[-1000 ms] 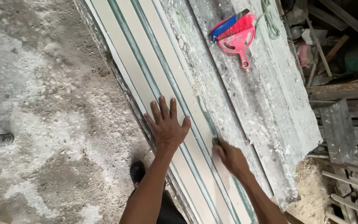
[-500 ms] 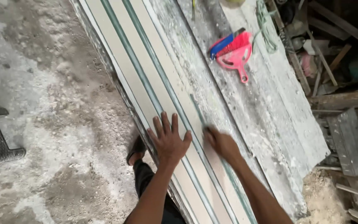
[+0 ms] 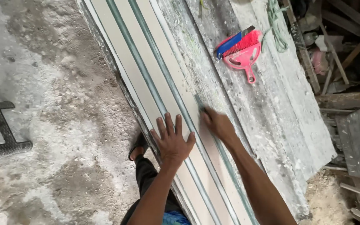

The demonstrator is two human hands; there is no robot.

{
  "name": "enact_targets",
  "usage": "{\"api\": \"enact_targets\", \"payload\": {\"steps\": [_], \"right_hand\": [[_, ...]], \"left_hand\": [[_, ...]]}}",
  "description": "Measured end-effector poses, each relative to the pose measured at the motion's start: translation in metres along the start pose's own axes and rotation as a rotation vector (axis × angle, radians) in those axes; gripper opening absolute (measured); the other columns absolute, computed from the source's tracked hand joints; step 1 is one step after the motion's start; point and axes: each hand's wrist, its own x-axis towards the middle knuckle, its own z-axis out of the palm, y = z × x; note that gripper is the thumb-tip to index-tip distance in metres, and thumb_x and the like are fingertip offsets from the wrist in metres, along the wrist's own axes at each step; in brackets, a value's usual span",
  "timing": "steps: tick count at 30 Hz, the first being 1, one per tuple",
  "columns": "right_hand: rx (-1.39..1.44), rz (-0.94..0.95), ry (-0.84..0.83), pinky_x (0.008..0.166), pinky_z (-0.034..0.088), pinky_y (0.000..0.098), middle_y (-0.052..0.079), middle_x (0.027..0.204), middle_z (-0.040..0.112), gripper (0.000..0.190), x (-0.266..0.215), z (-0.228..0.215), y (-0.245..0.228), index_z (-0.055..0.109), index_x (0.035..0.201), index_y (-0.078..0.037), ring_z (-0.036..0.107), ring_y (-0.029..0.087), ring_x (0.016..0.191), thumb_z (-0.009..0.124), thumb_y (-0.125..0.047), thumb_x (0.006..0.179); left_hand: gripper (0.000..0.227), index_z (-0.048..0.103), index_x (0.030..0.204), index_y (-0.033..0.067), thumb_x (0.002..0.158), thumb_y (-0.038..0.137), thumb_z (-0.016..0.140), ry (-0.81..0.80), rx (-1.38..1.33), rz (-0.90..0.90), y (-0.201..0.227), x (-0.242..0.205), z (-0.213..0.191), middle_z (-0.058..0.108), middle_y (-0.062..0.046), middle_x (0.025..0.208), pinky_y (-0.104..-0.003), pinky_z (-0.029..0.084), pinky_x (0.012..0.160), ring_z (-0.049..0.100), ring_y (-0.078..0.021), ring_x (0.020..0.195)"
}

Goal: Scraping excess material from the edges and grooves of a plaster panel using a small scraper tool.

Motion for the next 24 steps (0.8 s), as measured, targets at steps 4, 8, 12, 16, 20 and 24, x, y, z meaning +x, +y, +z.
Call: {"api": "enact_targets", "payload": {"steps": [4,8,12,16,20,24], "right_hand": [[-0.037,0.2,-0.086,0.066,0.058,0.048,0.02,0.087,0.076,0.048,-0.091,0.012,0.043,0.061,0.138,-0.019,0.075,0.035,0.072,0.057,-0.043,0.097],[-0.121,0.085,-0.089,0.066,0.057,0.0497,0.02,0.082,0.074,0.046,-0.048,0.006,0.028,0.061,0.138,-0.018,0.073,0.038,0.073,0.057,-0.042,0.099],[-0.051,-0.062,-0.008,0.071,0.056,0.0528,0.022,0.093,0.073,0.04,0.096,0.004,-0.024,0.066,0.131,-0.018,0.071,0.042,0.081,0.058,-0.04,0.099],[-0.04,-0.17,0.057,0.074,0.056,0.0534,0.022,0.097,0.073,0.036,0.115,0.0,-0.028,0.07,0.123,-0.013,0.07,0.044,0.084,0.059,-0.038,0.1],[-0.045,-0.08,0.003,0.07,0.057,0.0517,0.023,0.093,0.074,0.047,-0.002,0.008,0.013,0.059,0.139,-0.016,0.072,0.043,0.08,0.058,-0.036,0.096],[-0.099,0.091,-0.046,0.068,0.058,0.0514,0.021,0.085,0.075,0.047,-0.023,0.008,-0.006,0.059,0.137,-0.019,0.074,0.039,0.076,0.06,-0.041,0.096]], "left_hand": [[0.084,0.021,0.163,0.0148,0.097,0.065,0.037,0.15,-0.015,0.027,-0.005,0.0,0.004,0.009,-0.022,0.169,-0.073,0.001,0.116,0.001,-0.0477,0.153],[0.084,0.022,0.163,0.0129,0.098,0.064,0.038,0.205,0.005,0.045,-0.001,-0.001,0.01,0.01,-0.024,0.168,-0.074,0.003,0.115,0.004,-0.0488,0.153],[0.081,0.023,0.159,0.0134,0.096,0.063,0.038,0.197,0.044,0.017,-0.003,0.001,0.005,0.011,-0.025,0.167,-0.076,0.003,0.113,0.004,-0.0506,0.152],[0.083,0.023,0.162,0.0128,0.097,0.062,0.039,0.15,-0.02,0.05,-0.004,-0.001,0.003,0.011,-0.025,0.167,-0.075,0.003,0.114,0.002,-0.0499,0.152],[0.083,0.024,0.157,0.0123,0.094,0.063,0.04,0.206,-0.052,0.05,-0.007,0.007,0.009,0.011,-0.025,0.165,-0.076,0.001,0.109,0.001,-0.0511,0.149],[0.083,0.021,0.162,0.0125,0.098,0.063,0.036,0.161,-0.047,0.036,-0.007,0.006,0.009,0.008,-0.023,0.168,-0.074,0.0,0.115,-0.001,-0.0489,0.153]]}}
